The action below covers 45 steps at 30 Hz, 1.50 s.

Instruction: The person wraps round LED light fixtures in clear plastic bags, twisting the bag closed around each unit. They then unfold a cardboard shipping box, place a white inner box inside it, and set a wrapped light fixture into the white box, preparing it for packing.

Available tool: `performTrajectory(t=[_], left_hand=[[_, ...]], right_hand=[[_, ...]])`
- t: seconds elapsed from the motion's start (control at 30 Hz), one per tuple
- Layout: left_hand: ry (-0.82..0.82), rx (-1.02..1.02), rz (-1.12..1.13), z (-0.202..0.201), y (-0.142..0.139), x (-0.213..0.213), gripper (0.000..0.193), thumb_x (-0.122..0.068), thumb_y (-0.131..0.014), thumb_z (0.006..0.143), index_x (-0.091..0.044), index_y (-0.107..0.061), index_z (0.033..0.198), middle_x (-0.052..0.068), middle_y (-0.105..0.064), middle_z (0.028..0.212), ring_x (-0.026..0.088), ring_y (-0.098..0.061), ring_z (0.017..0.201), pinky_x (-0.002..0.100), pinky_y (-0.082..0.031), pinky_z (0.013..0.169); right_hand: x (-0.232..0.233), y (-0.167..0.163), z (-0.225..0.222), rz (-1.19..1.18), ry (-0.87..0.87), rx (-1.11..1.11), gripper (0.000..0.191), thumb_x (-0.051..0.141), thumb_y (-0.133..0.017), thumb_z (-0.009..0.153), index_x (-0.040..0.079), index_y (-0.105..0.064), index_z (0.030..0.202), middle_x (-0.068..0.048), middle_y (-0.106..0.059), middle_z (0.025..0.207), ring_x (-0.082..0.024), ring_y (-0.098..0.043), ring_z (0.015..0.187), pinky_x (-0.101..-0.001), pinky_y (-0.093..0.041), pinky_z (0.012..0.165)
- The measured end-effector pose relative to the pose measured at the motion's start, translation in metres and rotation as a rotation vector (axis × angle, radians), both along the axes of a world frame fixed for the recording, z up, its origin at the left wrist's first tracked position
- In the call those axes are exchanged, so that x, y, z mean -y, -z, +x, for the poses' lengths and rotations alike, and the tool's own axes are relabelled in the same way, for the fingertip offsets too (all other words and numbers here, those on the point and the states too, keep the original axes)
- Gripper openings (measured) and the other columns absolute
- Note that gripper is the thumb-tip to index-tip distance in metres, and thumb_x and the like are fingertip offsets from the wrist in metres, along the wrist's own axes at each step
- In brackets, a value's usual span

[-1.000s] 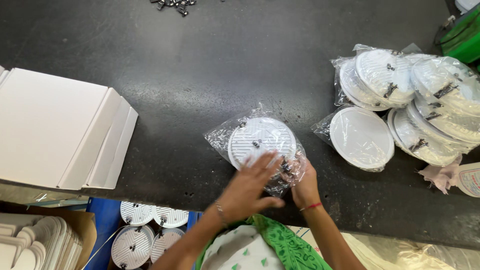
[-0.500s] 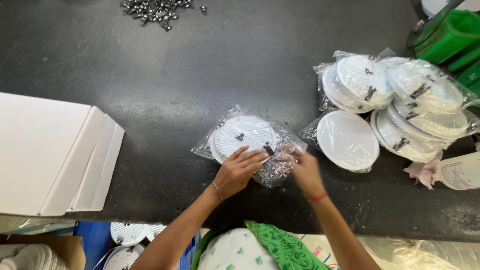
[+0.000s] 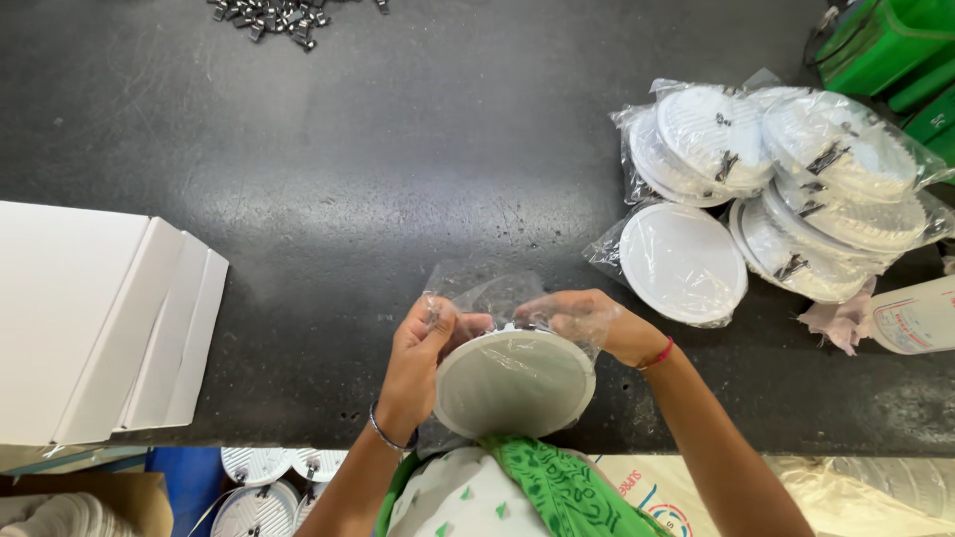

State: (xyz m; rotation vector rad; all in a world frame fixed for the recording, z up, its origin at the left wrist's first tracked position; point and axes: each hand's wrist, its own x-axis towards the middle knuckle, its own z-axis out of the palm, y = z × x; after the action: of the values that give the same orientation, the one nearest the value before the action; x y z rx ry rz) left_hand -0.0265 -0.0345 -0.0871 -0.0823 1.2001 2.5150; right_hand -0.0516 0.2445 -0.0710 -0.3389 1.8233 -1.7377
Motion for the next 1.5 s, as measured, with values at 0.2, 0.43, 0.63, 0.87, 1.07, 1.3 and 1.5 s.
performTrajectory(t=[0.2,0.43,0.63,0.87,1.07,1.3,1.5], left_hand=[[-0.010,-0.221,-0.413,0.005,-0.022,-0.001,0.023,-0.017,-0.072,0.089,-0.011,-0.067,0.111,0.007,-0.077,0.105,0.013,-0.071,0.093,0.027,-0.059,0.081],[-0.300,-0.770,-0.994,0.001,-0.067,-0.010,0.010,-0.014,-0.081,0.086,-0.007,-0.077,0.091,0.004,-0.074,0.086,0.014,-0.063,0.068,0.027,-0.051,0.062],[-0.227,-0.686,-0.906,-0.001,-0.072,-0.027,0.014,-0.011,-0.070,0.095,-0.003,-0.063,0.105,0.009,-0.065,0.095,0.018,-0.068,0.079,0.029,-0.055,0.069],[-0.108,-0.765,-1.026,0.034,-0.080,-0.043,0.071,-0.041,-0.083,0.082,-0.002,-0.049,0.130,0.019,-0.058,0.109,0.030,-0.069,0.092,0.040,-0.057,0.077],[-0.085,-0.728,-1.197,0.027,-0.062,-0.054,0.020,-0.020,-0.072,0.098,-0.010,-0.063,0.113,0.012,-0.063,0.119,0.031,-0.072,0.096,0.041,-0.059,0.080],[0.058,-0.562,-0.785,-0.002,-0.055,-0.027,0.037,0.001,-0.072,0.081,-0.005,-0.060,0.115,0.008,-0.059,0.110,0.019,-0.071,0.091,0.030,-0.063,0.076],[0.070,-0.829,-0.903,-0.008,-0.062,-0.022,0.013,0.006,-0.071,0.083,-0.003,-0.070,0.092,0.008,-0.068,0.094,0.020,-0.073,0.081,0.029,-0.060,0.073]], right_hand=[[0.012,-0.013,-0.001,-0.030,-0.111,0.019,0.046,0.024,-0.073,0.093,0.000,-0.068,0.132,-0.007,-0.077,0.111,-0.010,-0.070,0.099,-0.0253,-0.058,0.087],[0.023,-0.018,0.005,0.242,-0.124,-0.286,0.034,0.025,-0.075,0.091,0.000,-0.074,0.113,-0.006,-0.074,0.087,-0.006,-0.064,0.078,-0.0252,-0.056,0.071],[0.027,-0.007,0.008,0.241,-0.067,-0.474,0.027,0.025,-0.065,0.098,0.000,-0.072,0.105,-0.007,-0.070,0.076,-0.005,-0.056,0.070,-0.0256,-0.053,0.064],[0.029,0.005,0.008,0.275,-0.004,-0.541,0.023,0.016,-0.070,0.084,-0.001,-0.072,0.100,-0.012,-0.072,0.076,-0.006,-0.057,0.069,-0.0288,-0.054,0.064],[0.032,0.000,0.013,0.286,0.053,-0.553,0.022,0.018,-0.060,0.096,0.001,-0.071,0.106,-0.014,-0.071,0.078,-0.007,-0.057,0.066,-0.0287,-0.054,0.065],[0.034,-0.003,0.014,0.450,0.056,-0.417,0.026,0.020,-0.056,0.102,-0.001,-0.072,0.099,-0.013,-0.048,0.061,-0.011,-0.041,0.057,-0.0316,-0.042,0.052],[0.036,-0.011,0.013,0.329,0.042,-0.402,0.029,0.023,-0.054,0.101,0.001,-0.070,0.095,-0.004,-0.059,0.061,-0.007,-0.049,0.057,-0.0280,-0.046,0.053]])
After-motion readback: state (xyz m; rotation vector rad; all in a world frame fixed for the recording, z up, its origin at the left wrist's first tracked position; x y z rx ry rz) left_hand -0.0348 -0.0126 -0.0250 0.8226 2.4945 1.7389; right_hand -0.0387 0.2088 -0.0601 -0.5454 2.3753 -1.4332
